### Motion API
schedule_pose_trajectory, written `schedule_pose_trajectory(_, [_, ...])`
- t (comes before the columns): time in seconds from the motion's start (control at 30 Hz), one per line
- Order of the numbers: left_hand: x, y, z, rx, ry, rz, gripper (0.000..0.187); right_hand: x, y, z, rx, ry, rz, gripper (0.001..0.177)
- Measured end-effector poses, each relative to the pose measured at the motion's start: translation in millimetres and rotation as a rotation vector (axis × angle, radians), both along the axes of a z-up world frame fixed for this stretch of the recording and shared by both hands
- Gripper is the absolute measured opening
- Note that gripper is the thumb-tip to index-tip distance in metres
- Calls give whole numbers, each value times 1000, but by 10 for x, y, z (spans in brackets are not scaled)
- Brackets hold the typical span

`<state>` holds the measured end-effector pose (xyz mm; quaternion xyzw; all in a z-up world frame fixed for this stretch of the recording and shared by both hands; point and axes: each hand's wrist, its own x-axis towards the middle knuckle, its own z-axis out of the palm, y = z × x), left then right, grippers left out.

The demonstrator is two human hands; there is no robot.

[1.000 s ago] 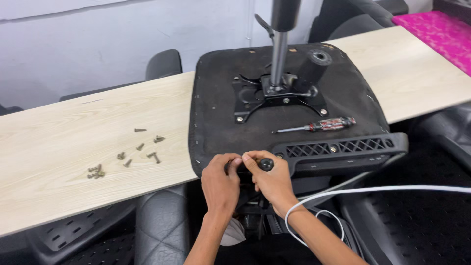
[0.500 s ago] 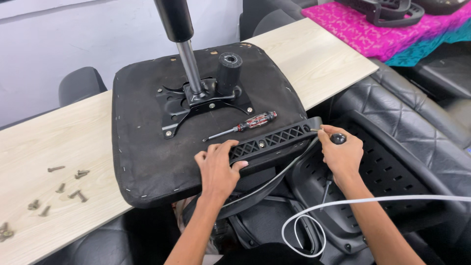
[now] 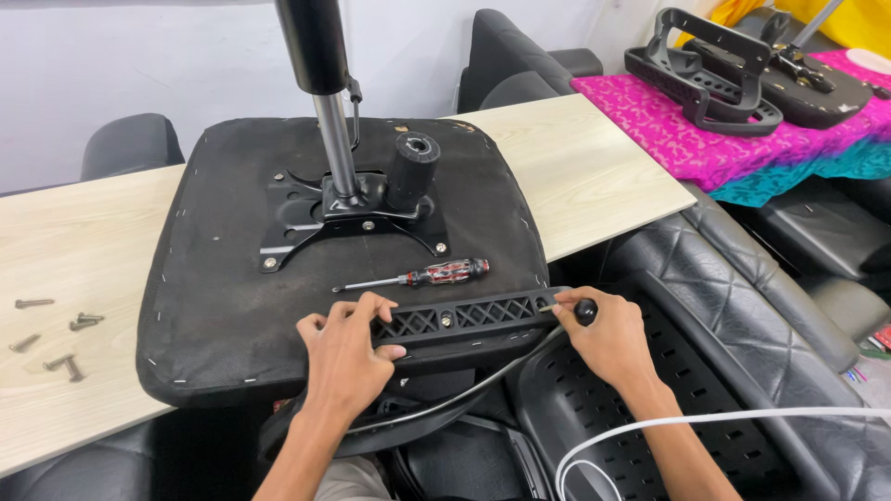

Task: The person assembles a chair by attaching a black plastic frame to the underside of the seat using a screwdriver and screws. They align the frame, insert screws, and tighten them to secure the components together.

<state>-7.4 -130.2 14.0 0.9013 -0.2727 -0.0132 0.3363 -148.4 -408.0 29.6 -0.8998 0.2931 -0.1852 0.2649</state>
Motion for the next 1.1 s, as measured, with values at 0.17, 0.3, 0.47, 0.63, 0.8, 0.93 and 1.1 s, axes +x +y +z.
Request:
schedule_pose_trajectory(0.17, [8, -8, 36, -4, 40, 15, 30, 73, -82, 88, 30, 73, 143, 28])
schedule_pose_trajectory(0.3, [9, -129, 128, 90, 92, 54, 36, 196, -158, 155, 57, 191, 169, 28])
schedule_pose_trajectory(0.47, [-201, -542, 137, -107, 52, 44, 29, 320, -214, 136, 57, 169, 276, 26])
schedule_pose_trajectory(0.63, [-421, -1111, 103, -134, 61, -141, 30, 253, -296, 89, 157, 225, 246, 22])
schedule_pose_trajectory(0.8, [-510, -1413, -6, -59, -71, -337, 67, 147, -264, -62, 241, 38, 146, 23])
schedule_pose_trajectory(0.93, [-523, -1455, -171, -93, -197, -368, 83, 145, -240, -150, 271, -65, 125, 24])
schedule_pose_trajectory(1.1, [-454, -1467, -279, -171, -174, -333, 75, 214, -252, -113, 161, -17, 159, 21])
